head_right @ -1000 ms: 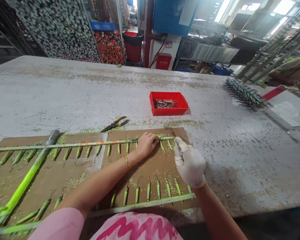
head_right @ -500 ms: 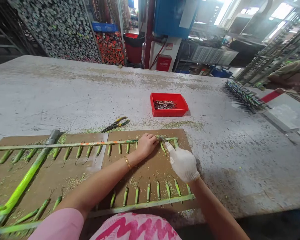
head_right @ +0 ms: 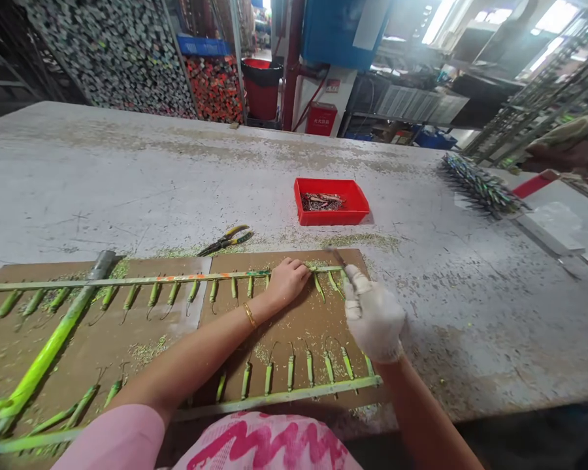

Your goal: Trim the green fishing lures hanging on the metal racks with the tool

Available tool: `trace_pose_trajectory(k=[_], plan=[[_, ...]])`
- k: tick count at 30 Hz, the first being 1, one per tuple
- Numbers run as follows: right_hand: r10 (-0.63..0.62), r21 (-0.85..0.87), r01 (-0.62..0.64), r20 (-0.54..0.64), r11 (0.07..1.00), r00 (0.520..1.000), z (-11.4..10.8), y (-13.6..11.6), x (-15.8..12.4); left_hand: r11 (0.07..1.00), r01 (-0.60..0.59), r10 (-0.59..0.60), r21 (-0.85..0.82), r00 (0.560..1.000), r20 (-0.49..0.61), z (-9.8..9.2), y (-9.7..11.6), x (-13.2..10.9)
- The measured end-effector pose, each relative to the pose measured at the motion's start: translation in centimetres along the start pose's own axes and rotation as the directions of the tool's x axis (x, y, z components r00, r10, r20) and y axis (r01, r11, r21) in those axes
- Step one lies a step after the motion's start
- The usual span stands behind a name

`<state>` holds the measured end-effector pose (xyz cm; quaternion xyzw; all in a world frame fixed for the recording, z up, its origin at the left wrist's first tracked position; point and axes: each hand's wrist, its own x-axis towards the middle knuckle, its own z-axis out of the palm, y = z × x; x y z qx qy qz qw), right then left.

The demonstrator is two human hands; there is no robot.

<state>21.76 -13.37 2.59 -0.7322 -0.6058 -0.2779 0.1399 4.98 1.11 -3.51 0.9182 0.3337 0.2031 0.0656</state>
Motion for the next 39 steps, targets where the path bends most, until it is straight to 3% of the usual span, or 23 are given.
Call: trace_pose_trajectory(k=[2, 6, 7, 9, 11, 13, 15, 16, 20, 22, 25, 26, 28, 30, 34, 35, 37, 39], plan=[[-0.008, -0.014, 0.008, -0.014, 1.0, 1.0, 0.11, 0.0, -0.04, 1.0, -0.002, 0.002, 0.008, 1.0, -0.008, -0.01, -0.04, -0.03], [-0.184, 0.007, 0.188, 0.239, 0.982, 0.953, 0.3, -0.01, 0.05, 1.0, -0.008, 0.008, 0.012, 1.0, 0.014, -0.12, -0.05, -0.04], [-0.155, 0.011, 0.156, 0.217, 0.988, 0.964, 0.2, 0.03, 0.08, 1.0, -0.013, 0.013, 0.016, 1.0, 0.013, -0.13, -0.05, -0.04], [-0.01, 0.008, 0.009, 0.061, 1.0, 0.998, -0.06, 0.07, 0.12, 0.999, -0.023, 0.023, 0.028, 1.0, 0.001, -0.15, -0.05, -0.04], [0.053, 0.012, -0.053, -0.035, 0.999, 0.998, -0.26, -0.02, 0.18, 0.999, -0.023, 0.023, 0.034, 1.0, -0.004, -0.2, -0.04, -0.02], [-0.059, 0.003, 0.059, 0.067, 0.998, 0.996, -0.34, -0.25, 0.29, 0.999, -0.016, 0.016, 0.035, 1.0, 0.004, -0.3, -0.02, 0.03], [-0.185, 0.0, 0.189, 0.211, 0.982, 0.96, -0.41, -0.44, 0.38, 0.999, -0.014, 0.013, 0.032, 1.0, 0.014, -0.4, -0.01, 0.08], [-0.19, -0.002, 0.196, 0.227, 0.981, 0.955, -0.47, -0.47, 0.38, 0.999, -0.016, 0.016, 0.031, 1.0, 0.016, -0.44, -0.01, 0.1], [0.027, -0.027, -0.026, 0.046, 0.999, 0.999, -0.5, -0.24, 0.11, 0.999, -0.024, 0.024, 0.028, 1.0, 0.013, -0.5, -0.04, 0.13], [-0.042, -0.016, 0.045, 0.139, 0.999, 0.989, -0.25, -0.13, 0.05, 0.999, -0.021, 0.021, 0.028, 1.0, 0.014, -0.48, -0.06, 0.13], [-0.18, 0.008, 0.189, 0.341, 0.982, 0.922, 0.02, -0.1, 0.2, 0.999, -0.022, 0.021, 0.029, 1.0, 0.019, -0.45, -0.09, 0.1], [-0.16, -0.002, 0.17, 0.327, 0.985, 0.931, 0.01, -0.11, 0.28, 0.999, -0.025, 0.024, 0.028, 0.999, 0.022, -0.45, -0.09, 0.1], [-0.045, -0.031, 0.052, 0.187, 0.998, 0.981, -0.08, -0.13, 0.39, 1.0, -0.025, 0.025, 0.018, 0.999, 0.025, -0.48, -0.09, 0.1], [0.022, -0.039, -0.019, 0.096, 0.999, 0.995, -0.08, -0.19, 0.44, 1.0, -0.014, 0.014, 0.0, 1.0, 0.027, -0.52, -0.08, 0.12], [-0.144, 0.012, 0.148, 0.31, 0.989, 0.94, 0.2, -0.12, 0.47, 1.0, 0.0, 0.001, -0.018, 0.999, 0.037, -0.59, -0.06, 0.13], [-0.147, 0.03, 0.145, 0.306, 0.989, 0.941, 0.23, 0.0, 0.42, 1.0, -0.005, 0.006, -0.014, 0.999, 0.039, -0.6, -0.06, 0.12], [-0.041, 0.05, 0.033, 0.162, 0.998, 0.986, 0.21, 0.27, 0.25, 1.0, -0.013, 0.013, -0.002, 0.999, 0.038, -0.62, -0.05, 0.08], [0.059, 0.067, -0.061, 0.033, 0.996, 0.998, 0.23, 0.44, 0.06, 1.0, -0.013, 0.013, 0.009, 0.999, 0.033, -0.65, -0.04, 0.06]])
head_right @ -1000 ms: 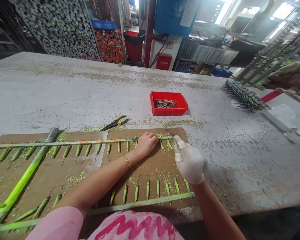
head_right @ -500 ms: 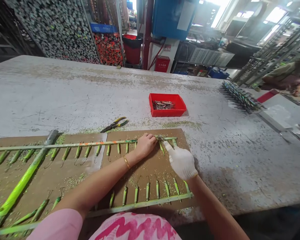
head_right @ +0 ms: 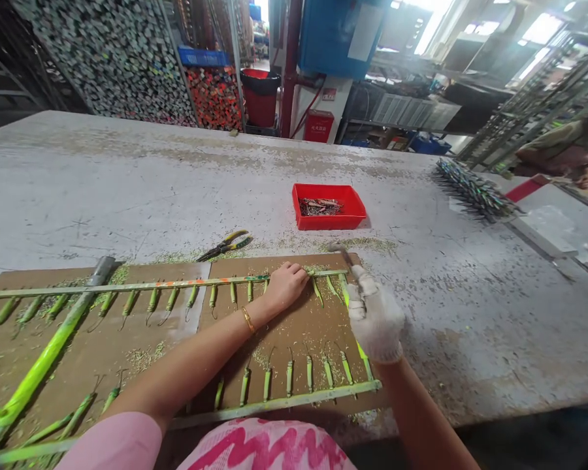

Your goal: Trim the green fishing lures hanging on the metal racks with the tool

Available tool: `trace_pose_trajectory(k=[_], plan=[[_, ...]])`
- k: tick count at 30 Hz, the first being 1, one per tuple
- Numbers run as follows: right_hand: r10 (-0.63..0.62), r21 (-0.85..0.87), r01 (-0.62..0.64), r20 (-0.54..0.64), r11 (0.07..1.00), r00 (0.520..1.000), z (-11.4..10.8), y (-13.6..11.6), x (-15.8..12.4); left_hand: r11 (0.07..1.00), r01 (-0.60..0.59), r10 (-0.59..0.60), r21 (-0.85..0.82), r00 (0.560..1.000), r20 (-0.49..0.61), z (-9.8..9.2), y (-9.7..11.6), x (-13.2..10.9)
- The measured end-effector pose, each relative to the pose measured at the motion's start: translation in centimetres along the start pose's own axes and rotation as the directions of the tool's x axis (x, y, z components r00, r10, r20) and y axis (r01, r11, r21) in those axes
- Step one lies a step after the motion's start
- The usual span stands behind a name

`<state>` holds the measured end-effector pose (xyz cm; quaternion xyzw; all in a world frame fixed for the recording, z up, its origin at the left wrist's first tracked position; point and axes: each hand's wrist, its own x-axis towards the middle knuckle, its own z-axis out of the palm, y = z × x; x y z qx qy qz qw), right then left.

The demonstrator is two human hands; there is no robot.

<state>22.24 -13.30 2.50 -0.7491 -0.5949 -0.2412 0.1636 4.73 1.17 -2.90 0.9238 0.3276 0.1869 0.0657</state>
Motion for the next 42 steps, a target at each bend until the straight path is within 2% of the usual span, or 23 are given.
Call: trace_pose_trajectory(k=[2, 5, 7, 10, 11, 12, 14, 15, 16, 18, 19, 20, 22, 24, 25, 27, 29, 31, 34, 36, 39, 40, 42], plan=[[-0.043, 0.007, 0.043, 0.033, 0.999, 0.999, 0.08, -0.02, -0.08, 1.0, 0.0, 0.0, 0.004, 1.0, 0.001, -0.05, 0.01, 0.0], [-0.181, 0.019, 0.18, 0.196, 0.983, 0.964, 0.03, -0.19, 0.0, 1.0, -0.006, 0.006, 0.008, 1.0, 0.007, -0.14, 0.03, 0.03], [-0.113, 0.015, 0.112, 0.125, 0.994, 0.986, -0.15, -0.22, 0.02, 1.0, -0.011, 0.011, 0.009, 1.0, 0.004, -0.19, 0.06, 0.02], [0.077, 0.016, -0.075, -0.098, 0.997, 0.992, -0.17, -0.25, -0.12, 1.0, -0.007, 0.007, 0.002, 1.0, -0.006, -0.24, 0.08, -0.03], [0.054, 0.009, -0.054, -0.079, 0.999, 0.995, -0.08, -0.28, -0.16, 1.0, -0.003, 0.003, -0.002, 1.0, -0.007, -0.24, 0.08, -0.04], [-0.009, -0.003, 0.009, -0.002, 1.0, 1.0, 0.03, -0.31, -0.18, 1.0, -0.001, 0.001, -0.006, 1.0, -0.006, -0.23, 0.07, -0.05], [-0.15, -0.005, 0.154, 0.192, 0.988, 0.97, 0.11, -0.32, -0.14, 1.0, -0.001, 0.001, -0.011, 1.0, -0.002, -0.16, 0.03, -0.06], [-0.173, 0.002, 0.178, 0.234, 0.984, 0.957, 0.05, -0.28, -0.1, 1.0, -0.003, 0.003, -0.013, 1.0, 0.001, -0.11, 0.01, -0.06], [-0.151, 0.006, 0.153, 0.214, 0.988, 0.965, -0.07, -0.22, -0.08, 1.0, -0.003, 0.003, -0.016, 1.0, 0.002, -0.06, -0.01, -0.05], [-0.017, 0.005, 0.017, 0.043, 1.0, 0.999, -0.32, -0.12, -0.11, 1.0, 0.003, -0.003, -0.024, 1.0, 0.001, 0.03, -0.03, -0.03], [0.039, 0.004, -0.039, -0.033, 0.999, 0.999, -0.38, -0.12, -0.15, 1.0, 0.005, -0.005, -0.028, 1.0, -0.001, 0.06, -0.03, -0.02], [0.05, 0.0, -0.05, -0.053, 0.999, 0.997, -0.39, -0.16, -0.2, 1.0, 0.007, -0.007, -0.029, 1.0, -0.003, 0.07, -0.03, -0.01], [-0.028, -0.019, 0.03, 0.076, 0.999, 0.997, -0.31, -0.32, -0.27, 1.0, 0.009, -0.009, -0.023, 1.0, -0.002, 0.08, -0.04, -0.01], [-0.125, 0.01, 0.126, 0.249, 0.992, 0.96, -0.3, -0.39, -0.29, 1.0, -0.002, 0.002, -0.009, 1.0, 0.005, 0.08, -0.04, -0.03], [-0.132, 0.042, 0.126, 0.261, 0.991, 0.956, -0.36, -0.34, -0.31, 1.0, -0.01, 0.01, -0.001, 1.0, 0.008, 0.08, -0.04, -0.05], [-0.038, 0.092, 0.027, 0.114, 0.995, 0.993, -0.53, -0.14, -0.41, 1.0, -0.022, 0.022, 0.011, 1.0, 0.004, 0.05, -0.02, -0.07], [0.069, 0.109, -0.063, -0.05, 0.992, 0.996, -0.54, 0.04, -0.57, 1.0, -0.018, 0.018, 0.014, 1.0, 0.0, -0.06, 0.04, -0.07], [0.032, 0.073, -0.03, -0.027, 0.997, 0.999, -0.34, 0.03, -0.69, 1.0, -0.006, 0.006, 0.008, 1.0, 0.012, -0.24, 0.11, -0.05], [-0.133, 0.071, 0.123, 0.163, 0.99, 0.978, -0.19, -0.14, -0.67, 1.0, -0.004, 0.004, -0.005, 0.999, 0.041, -0.49, 0.21, -0.01], [-0.102, 0.12, 0.089, 0.106, 0.989, 0.989, -0.44, -0.13, -0.62, 1.0, -0.01, 0.01, -0.01, 0.999, 0.044, -0.52, 0.24, 0.0], [0.069, 0.139, -0.053, -0.11, 0.989, 0.992, -0.79, 0.01, -0.73, 1.0, -0.007, 0.007, -0.002, 1.0, 0.027, -0.41, 0.24, -0.01], [0.062, 0.117, -0.048, -0.116, 0.992, 0.991, -0.76, 0.02, -0.8, 1.0, -0.006, 0.006, 0.004, 1.0, 0.023, -0.36, 0.24, -0.01], [-0.055, 0.063, 0.054, 0.016, 0.997, 0.998, -0.58, 0.02, -0.95, 1.0, -0.009, 0.009, 0.014, 1.0, 0.021, -0.29, 0.22, -0.02]])
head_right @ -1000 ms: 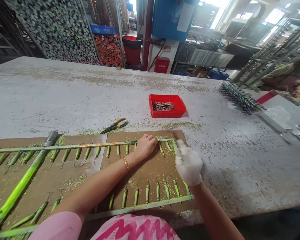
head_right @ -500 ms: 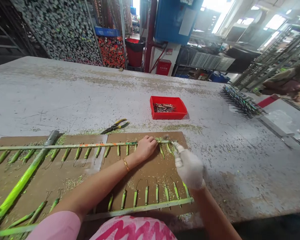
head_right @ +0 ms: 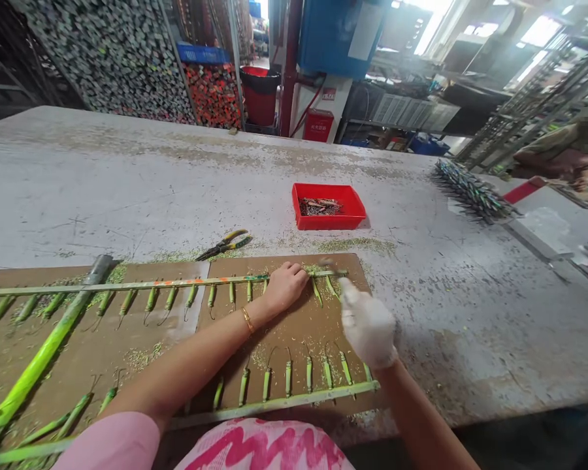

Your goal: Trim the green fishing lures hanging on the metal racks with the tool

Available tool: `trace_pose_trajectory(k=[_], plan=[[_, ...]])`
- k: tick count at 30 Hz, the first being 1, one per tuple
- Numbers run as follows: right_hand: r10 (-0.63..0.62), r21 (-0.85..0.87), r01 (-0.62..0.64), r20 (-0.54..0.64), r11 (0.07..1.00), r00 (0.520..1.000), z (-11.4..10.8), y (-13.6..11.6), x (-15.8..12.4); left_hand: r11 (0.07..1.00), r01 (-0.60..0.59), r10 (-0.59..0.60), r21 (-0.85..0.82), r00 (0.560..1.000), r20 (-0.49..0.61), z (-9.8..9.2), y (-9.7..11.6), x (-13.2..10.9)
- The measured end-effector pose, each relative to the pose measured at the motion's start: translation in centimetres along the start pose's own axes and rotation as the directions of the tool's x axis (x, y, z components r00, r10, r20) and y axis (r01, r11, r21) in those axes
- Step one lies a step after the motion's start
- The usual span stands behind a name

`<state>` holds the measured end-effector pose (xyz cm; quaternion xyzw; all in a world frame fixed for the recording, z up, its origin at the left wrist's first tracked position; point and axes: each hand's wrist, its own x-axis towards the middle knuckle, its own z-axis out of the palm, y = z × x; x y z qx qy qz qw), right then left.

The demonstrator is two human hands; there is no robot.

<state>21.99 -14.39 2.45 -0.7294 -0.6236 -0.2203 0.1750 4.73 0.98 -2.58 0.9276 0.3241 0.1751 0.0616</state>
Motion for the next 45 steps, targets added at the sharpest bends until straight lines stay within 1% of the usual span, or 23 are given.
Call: trace_pose_trajectory(k=[2, 3, 6, 8, 12, 13, 15, 17, 18, 20, 22, 23, 27, 28, 30, 32, 33, 36, 38, 39, 42, 43, 45], plan=[[-0.095, 0.001, 0.096, 0.158, 0.995, 0.983, 0.1, 0.1, -0.1, 1.0, -0.006, 0.006, 0.0, 1.0, 0.003, 0.0, 0.0, 0.0], [-0.091, 0.016, 0.09, 0.163, 0.996, 0.982, 0.0, 0.1, -0.1, 1.0, -0.008, 0.008, -0.001, 1.0, 0.003, 0.0, 0.0, 0.0], [0.091, 0.037, -0.089, -0.054, 0.995, 0.994, -0.4, 0.3, -0.1, 1.0, -0.01, 0.01, 0.005, 1.0, -0.005, 0.0, 0.0, 0.0], [0.124, 0.013, -0.124, -0.092, 0.992, 0.988, -0.5, 0.1, -0.1, 1.0, -0.006, 0.006, 0.011, 1.0, -0.007, -0.1, 0.0, 0.0], [-0.097, 0.001, 0.098, 0.155, 0.995, 0.983, -0.2, -0.4, 0.0, 1.0, -0.011, 0.011, 0.004, 1.0, 0.005, -0.2, 0.0, 0.0], [-0.101, 0.024, 0.099, 0.142, 0.995, 0.985, -0.2, -0.4, 0.0, 1.0, -0.015, 0.014, 0.002, 1.0, 0.007, -0.2, 0.0, 0.0], [-0.004, 0.063, 0.004, -0.004, 0.998, 1.0, -0.3, -0.2, -0.1, 1.0, -0.014, 0.014, 0.001, 1.0, 0.004, -0.1, -0.1, 0.0], [0.101, 0.08, -0.088, -0.161, 0.993, 0.982, -0.2, -0.1, -0.1, 1.0, -0.006, 0.006, 0.005, 1.0, 0.002, -0.1, 0.0, 0.0], [0.101, 0.07, -0.09, -0.173, 0.994, 0.98, -0.1, 0.0, 0.0, 1.0, 0.002, -0.002, 0.007, 1.0, 0.001, -0.1, 0.0, 0.0], [0.008, 0.028, -0.007, -0.047, 1.0, 0.999, 0.2, -0.1, 0.1, 1.0, 0.008, -0.008, 0.007, 1.0, 0.006, -0.1, 0.0, 0.0], [-0.093, 0.021, 0.091, 0.128, 0.996, 0.987, 0.4, -0.1, 0.3, 1.0, 0.003, -0.003, 0.004, 1.0, 0.013, -0.1, 0.0, 0.0], [-0.099, 0.028, 0.096, 0.151, 0.995, 0.984, 0.3, -0.2, 0.4, 1.0, -0.003, 0.002, 0.004, 1.0, 0.015, -0.1, -0.1, 0.0], [0.075, 0.05, -0.069, -0.126, 0.996, 0.989, 0.0, -0.2, 0.4, 1.0, -0.005, 0.005, 0.014, 1.0, 0.002, 0.0, -0.1, 0.0], [0.072, 0.033, -0.068, -0.133, 0.997, 0.989, 0.0, -0.3, 0.4, 1.0, 0.001, -0.001, 0.013, 1.0, -0.001, 0.1, -0.1, 0.0], [-0.017, -0.02, 0.017, 0.016, 1.0, 1.0, 0.2, -0.4, 0.5, 1.0, 0.01, -0.01, 0.007, 1.0, 0.004, 0.1, -0.1, 0.0], [-0.11, -0.035, 0.12, 0.201, 0.992, 0.973, 0.4, -0.4, 0.7, 1.0, 0.006, -0.006, 0.006, 1.0, 0.019, -0.1, -0.1, 0.0], [-0.122, -0.031, 0.132, 0.22, 0.991, 0.968, 0.4, -0.3, 0.8, 1.0, 0.0, 0.0, 0.006, 1.0, 0.029, -0.2, 0.0, 0.0], [-0.002, -0.035, 0.001, -0.037, 0.999, 0.999, 0.1, 0.3, 0.9, 1.0, -0.005, 0.005, 0.008, 0.999, 0.039, -0.4, 0.0, -0.1], [0.052, -0.048, -0.061, -0.169, 0.997, 0.984, 0.1, 0.4, 0.8, 1.0, -0.001, 0.0, 0.01, 1.0, 0.031, -0.5, 0.0, -0.2], [0.025, -0.065, -0.035, -0.147, 0.997, 0.989, 0.3, 0.4, 0.8, 1.0, -0.001, 0.001, 0.012, 1.0, 0.025, -0.4, 0.0, -0.2], [-0.176, -0.059, 0.183, 0.116, 0.981, 0.978, 0.8, 0.0, 1.0, 1.0, -0.005, 0.005, 0.025, 1.0, 0.012, -0.1, -0.2, -0.2], [-0.191, -0.043, 0.201, 0.164, 0.979, 0.968, 0.9, -0.2, 1.1, 0.999, -0.008, 0.008, 0.031, 1.0, 0.005, 0.0, -0.3, -0.2], [-0.08, -0.033, 0.085, 0.112, 0.996, 0.99, 0.7, -0.3, 1.3, 0.999, -0.016, 0.017, 0.044, 1.0, -0.012, 0.2, -0.4, -0.2]])
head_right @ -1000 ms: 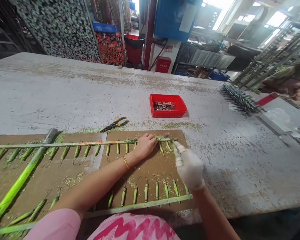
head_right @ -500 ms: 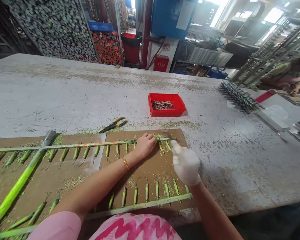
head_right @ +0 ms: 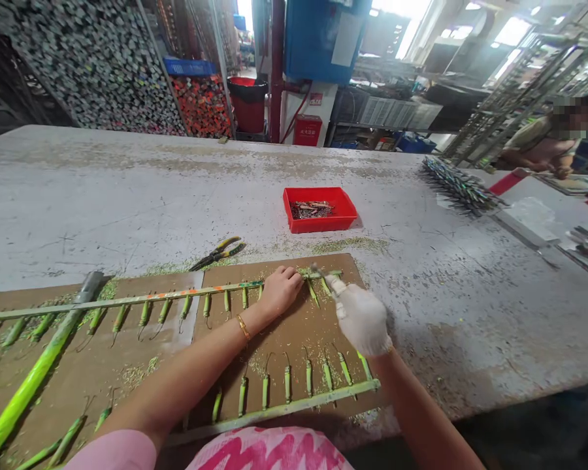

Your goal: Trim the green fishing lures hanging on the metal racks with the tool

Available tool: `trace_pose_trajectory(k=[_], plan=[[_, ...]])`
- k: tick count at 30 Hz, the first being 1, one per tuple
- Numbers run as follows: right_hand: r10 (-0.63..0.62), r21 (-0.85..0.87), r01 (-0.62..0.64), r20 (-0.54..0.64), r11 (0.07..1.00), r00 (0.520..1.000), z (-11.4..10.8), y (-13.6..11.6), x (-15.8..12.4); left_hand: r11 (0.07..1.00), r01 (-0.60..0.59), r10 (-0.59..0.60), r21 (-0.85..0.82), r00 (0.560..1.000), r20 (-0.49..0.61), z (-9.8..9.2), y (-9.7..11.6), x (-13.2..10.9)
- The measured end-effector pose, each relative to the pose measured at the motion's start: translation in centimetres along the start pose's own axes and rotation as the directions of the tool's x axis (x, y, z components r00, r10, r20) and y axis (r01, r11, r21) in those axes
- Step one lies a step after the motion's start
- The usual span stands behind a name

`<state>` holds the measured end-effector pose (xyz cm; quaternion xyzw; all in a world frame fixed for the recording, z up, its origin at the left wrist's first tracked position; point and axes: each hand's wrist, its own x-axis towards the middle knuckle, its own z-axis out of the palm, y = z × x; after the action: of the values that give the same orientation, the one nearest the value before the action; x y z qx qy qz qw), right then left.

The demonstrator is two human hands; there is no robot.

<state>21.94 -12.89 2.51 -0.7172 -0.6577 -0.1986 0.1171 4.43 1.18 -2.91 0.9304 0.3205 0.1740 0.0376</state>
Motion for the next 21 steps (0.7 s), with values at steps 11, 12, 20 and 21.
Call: trace_pose_trajectory(k=[11, 12, 20, 21], plan=[[0.103, 0.033, -0.103, 0.003, 0.994, 0.995, 0.41, 0.02, -0.11, 0.999, 0.031, -0.032, 0.036, 0.999, 0.022, -0.55, -0.18, 0.17], [0.168, 0.024, -0.167, -0.038, 0.986, 0.985, 0.32, 0.01, -0.12, 0.999, 0.031, -0.032, 0.036, 0.999, 0.027, -0.64, -0.16, 0.18], [-0.002, -0.038, 0.005, 0.079, 0.999, 0.997, 0.48, -0.11, -0.11, 0.999, 0.04, -0.041, 0.036, 0.998, 0.037, -0.74, -0.18, 0.18], [0.046, -0.043, -0.044, 0.043, 0.998, 0.998, 0.49, -0.07, -0.17, 0.999, 0.034, -0.036, 0.04, 0.999, 0.035, -0.71, -0.19, 0.16]])
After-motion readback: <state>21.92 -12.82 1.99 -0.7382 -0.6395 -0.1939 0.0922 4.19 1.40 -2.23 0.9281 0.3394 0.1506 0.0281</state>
